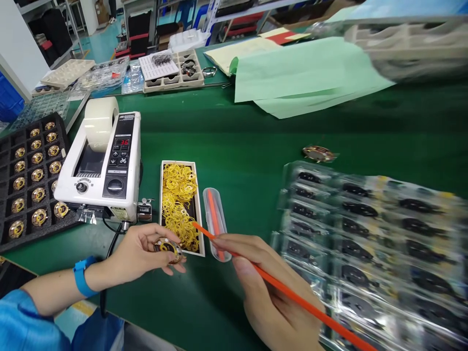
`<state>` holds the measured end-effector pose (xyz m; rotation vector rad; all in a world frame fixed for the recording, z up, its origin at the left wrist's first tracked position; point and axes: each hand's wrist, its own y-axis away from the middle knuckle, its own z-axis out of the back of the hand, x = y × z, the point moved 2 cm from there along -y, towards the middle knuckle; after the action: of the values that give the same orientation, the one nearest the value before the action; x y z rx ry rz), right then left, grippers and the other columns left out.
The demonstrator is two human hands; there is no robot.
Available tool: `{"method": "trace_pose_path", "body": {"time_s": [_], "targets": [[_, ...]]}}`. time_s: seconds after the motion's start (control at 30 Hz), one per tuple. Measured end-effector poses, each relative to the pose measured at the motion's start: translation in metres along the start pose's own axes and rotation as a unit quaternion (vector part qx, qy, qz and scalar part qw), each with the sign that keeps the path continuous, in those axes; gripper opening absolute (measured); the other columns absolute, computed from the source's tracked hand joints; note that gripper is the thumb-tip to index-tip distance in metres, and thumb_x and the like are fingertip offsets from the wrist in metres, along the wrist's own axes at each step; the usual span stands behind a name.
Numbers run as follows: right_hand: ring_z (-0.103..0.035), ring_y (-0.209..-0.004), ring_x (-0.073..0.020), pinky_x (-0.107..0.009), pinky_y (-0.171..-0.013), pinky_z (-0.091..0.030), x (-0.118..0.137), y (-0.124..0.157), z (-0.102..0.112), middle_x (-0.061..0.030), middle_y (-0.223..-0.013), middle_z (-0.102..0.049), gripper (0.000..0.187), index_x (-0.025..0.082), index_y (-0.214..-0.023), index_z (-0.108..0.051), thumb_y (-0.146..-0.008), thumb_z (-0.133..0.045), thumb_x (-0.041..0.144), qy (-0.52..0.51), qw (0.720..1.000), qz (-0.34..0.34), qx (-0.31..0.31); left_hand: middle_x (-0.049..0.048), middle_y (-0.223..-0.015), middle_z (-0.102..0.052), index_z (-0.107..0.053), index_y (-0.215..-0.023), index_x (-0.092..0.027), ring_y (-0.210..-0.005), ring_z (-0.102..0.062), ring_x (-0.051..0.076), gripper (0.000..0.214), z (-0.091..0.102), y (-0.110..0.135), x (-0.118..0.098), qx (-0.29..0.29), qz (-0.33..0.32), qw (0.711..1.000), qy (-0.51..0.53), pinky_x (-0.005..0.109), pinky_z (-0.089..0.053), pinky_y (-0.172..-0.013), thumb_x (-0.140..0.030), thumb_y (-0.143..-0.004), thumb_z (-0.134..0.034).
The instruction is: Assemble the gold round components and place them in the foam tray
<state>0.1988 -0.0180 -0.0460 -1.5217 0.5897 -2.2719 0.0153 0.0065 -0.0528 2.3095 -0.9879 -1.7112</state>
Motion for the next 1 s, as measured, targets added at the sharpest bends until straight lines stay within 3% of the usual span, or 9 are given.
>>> {"method": "trace_pose_path", "body": {"time_s": [0.17, 0.33, 0.5, 0.63, 0.8, 1.0], "targets": [[-0.063, -0.08, -0.0187, -0.03, -0.065, -0.051, -0.002, 0.002, -0.001, -0.006, -0.089, -0.062, 0.025, 0.024, -0.103, -0.063, -0.097, -0.041, 0.014, 0.012, 1.0, 0.004, 0.016, 0.0007, -0.067, -0.065, -0.058, -0.079, -0.014, -0.055, -0.067, 0.012, 0.031, 0.0, 0.001, -0.001, 0.002, -0.009, 0.999, -0.047, 0.017, -0.047, -0.044, -0.032, -0.067, -0.08], [-0.064, -0.082, -0.0194, -0.03, -0.066, -0.053, 0.002, 0.005, -0.001, -0.0071, -0.087, -0.061, 0.023, 0.021, -0.092, -0.06, -0.098, -0.038, 0.016, 0.045, 0.998, 0.029, 0.033, 0.0011, -0.067, -0.065, -0.056, -0.079, -0.015, -0.054, -0.067, 0.014, 0.03, 0.002, 0.001, 0.0, -0.023, -0.014, 0.998, -0.051, 0.018, -0.045, -0.04, -0.035, -0.07, -0.077], [-0.051, -0.047, -0.0096, -0.02, -0.042, -0.042, 0.009, 0.005, -0.015, 0.0011, -0.066, -0.057, 0.016, 0.02, -0.095, -0.055, -0.097, -0.042, 0.012, 0.056, 0.995, 0.048, 0.067, -0.0003, -0.076, -0.065, -0.058, -0.094, -0.016, -0.072, -0.07, 0.015, 0.03, -0.003, 0.002, 0.001, -0.028, -0.027, 0.999, -0.016, 0.023, -0.056, -0.063, -0.026, -0.072, -0.075], [-0.055, -0.049, -0.009, -0.019, -0.045, -0.044, 0.008, 0.005, -0.027, 0.0014, -0.066, -0.059, 0.009, 0.019, -0.09, -0.058, -0.092, -0.054, 0.01, 0.086, 0.995, 0.039, 0.043, 0.0003, -0.091, -0.066, -0.056, -0.108, -0.02, -0.084, -0.068, 0.013, 0.039, -0.006, 0.007, 0.004, -0.008, -0.053, 0.998, -0.045, 0.026, -0.054, -0.083, -0.01, -0.073, -0.069], [-0.065, -0.06, -0.0119, -0.02, -0.053, -0.052, 0.002, 0.005, -0.031, -0.0002, -0.072, -0.066, 0.011, 0.02, -0.088, -0.06, -0.089, -0.057, 0.009, 0.09, 0.996, -0.003, 0.025, 0.0089, -0.119, -0.065, -0.047, -0.127, -0.022, -0.108, -0.065, 0.02, 0.045, -0.009, 0.014, 0.007, 0.038, -0.07, 0.99, -0.118, 0.035, -0.048, -0.101, -0.012, -0.084, -0.055], [-0.065, -0.057, -0.0116, -0.02, -0.051, -0.051, 0.004, 0.003, -0.03, 0.0005, -0.071, -0.067, 0.013, 0.02, -0.085, -0.06, -0.088, -0.054, 0.009, 0.097, 0.995, -0.017, 0.026, 0.0149, -0.13, -0.061, -0.037, -0.142, -0.019, -0.114, -0.063, 0.024, 0.054, -0.012, 0.023, -0.002, 0.052, -0.097, 0.958, -0.265, 0.036, -0.049, -0.097, -0.011, -0.089, -0.045]]}}
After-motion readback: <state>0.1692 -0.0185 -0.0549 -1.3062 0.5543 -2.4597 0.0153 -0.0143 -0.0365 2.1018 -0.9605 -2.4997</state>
